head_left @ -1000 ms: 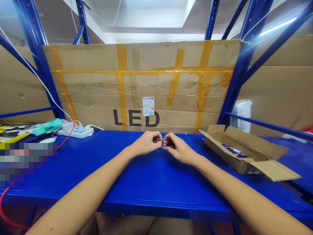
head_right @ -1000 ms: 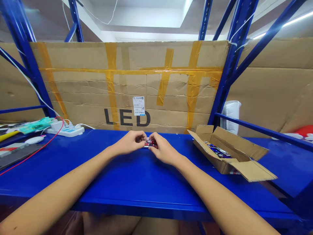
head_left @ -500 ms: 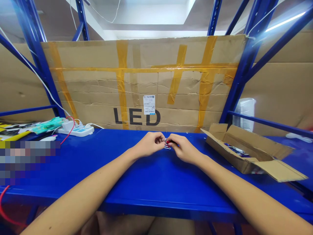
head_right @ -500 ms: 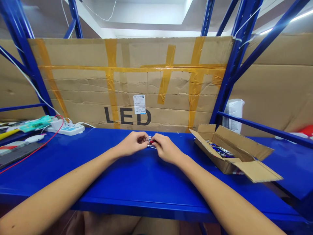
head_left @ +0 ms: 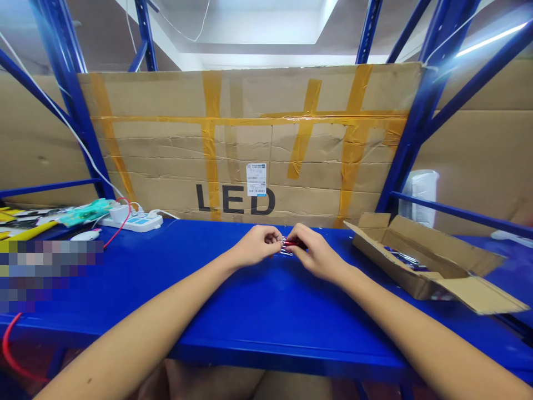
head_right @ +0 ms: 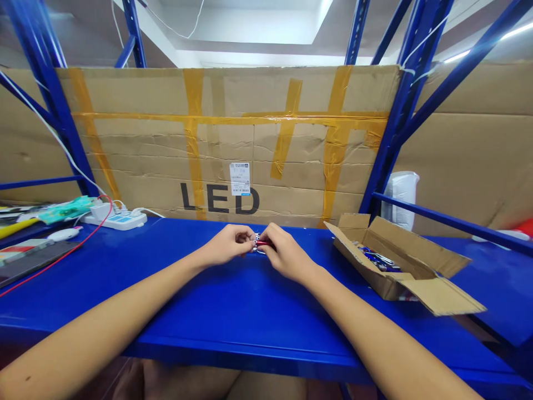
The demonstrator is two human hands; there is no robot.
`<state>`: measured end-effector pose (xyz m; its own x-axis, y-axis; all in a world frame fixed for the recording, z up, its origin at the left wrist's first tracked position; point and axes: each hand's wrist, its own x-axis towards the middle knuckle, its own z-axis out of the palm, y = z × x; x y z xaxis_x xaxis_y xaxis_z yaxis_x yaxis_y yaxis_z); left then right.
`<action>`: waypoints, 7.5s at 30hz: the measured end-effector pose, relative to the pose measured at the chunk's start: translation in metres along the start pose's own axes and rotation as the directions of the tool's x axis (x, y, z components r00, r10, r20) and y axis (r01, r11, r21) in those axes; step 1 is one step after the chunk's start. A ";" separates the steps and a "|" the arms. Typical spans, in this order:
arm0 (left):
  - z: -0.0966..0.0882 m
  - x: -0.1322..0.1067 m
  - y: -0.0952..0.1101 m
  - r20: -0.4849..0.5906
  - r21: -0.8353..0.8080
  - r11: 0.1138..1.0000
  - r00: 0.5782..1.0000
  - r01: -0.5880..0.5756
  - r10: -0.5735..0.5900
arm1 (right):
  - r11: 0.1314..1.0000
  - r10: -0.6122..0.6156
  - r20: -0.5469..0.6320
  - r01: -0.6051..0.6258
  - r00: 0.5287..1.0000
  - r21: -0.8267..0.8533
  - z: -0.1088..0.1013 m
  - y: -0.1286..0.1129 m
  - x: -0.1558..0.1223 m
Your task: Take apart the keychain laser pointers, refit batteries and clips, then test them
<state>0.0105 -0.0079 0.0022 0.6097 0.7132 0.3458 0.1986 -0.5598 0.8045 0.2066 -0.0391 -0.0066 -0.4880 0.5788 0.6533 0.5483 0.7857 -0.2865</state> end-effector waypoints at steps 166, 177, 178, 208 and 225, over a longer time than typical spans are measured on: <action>0.001 0.005 -0.006 -0.006 0.091 0.993 0.997 -0.075 0.076 | 0.145 0.357 0.692 -0.769 0.627 0.623 -0.010 0.006 0.007; 0.004 0.004 -0.010 -0.110 0.309 0.951 0.994 0.009 0.026 | 0.650 0.464 0.387 -0.603 0.797 0.463 0.005 0.001 0.006; 0.004 0.004 -0.010 -0.114 0.312 0.950 0.993 0.012 0.025 | 0.661 0.471 0.357 -0.591 0.807 0.463 0.006 0.002 0.006; 0.020 0.002 -0.009 -0.180 0.293 0.955 0.977 -0.053 0.110 | 0.945 0.270 0.068 -0.251 0.960 -0.208 0.008 0.007 0.005; 0.019 0.000 -0.002 -0.197 0.562 0.827 0.970 -0.008 0.143 | 0.926 0.260 0.101 -0.218 0.960 -0.310 0.008 0.003 0.005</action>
<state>0.0242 -0.0150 -0.0087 0.4690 0.6946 0.5454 0.5906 -0.7059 0.3911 0.2002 -0.0318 -0.0097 -0.3949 0.7821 0.4820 0.8241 0.5335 -0.1904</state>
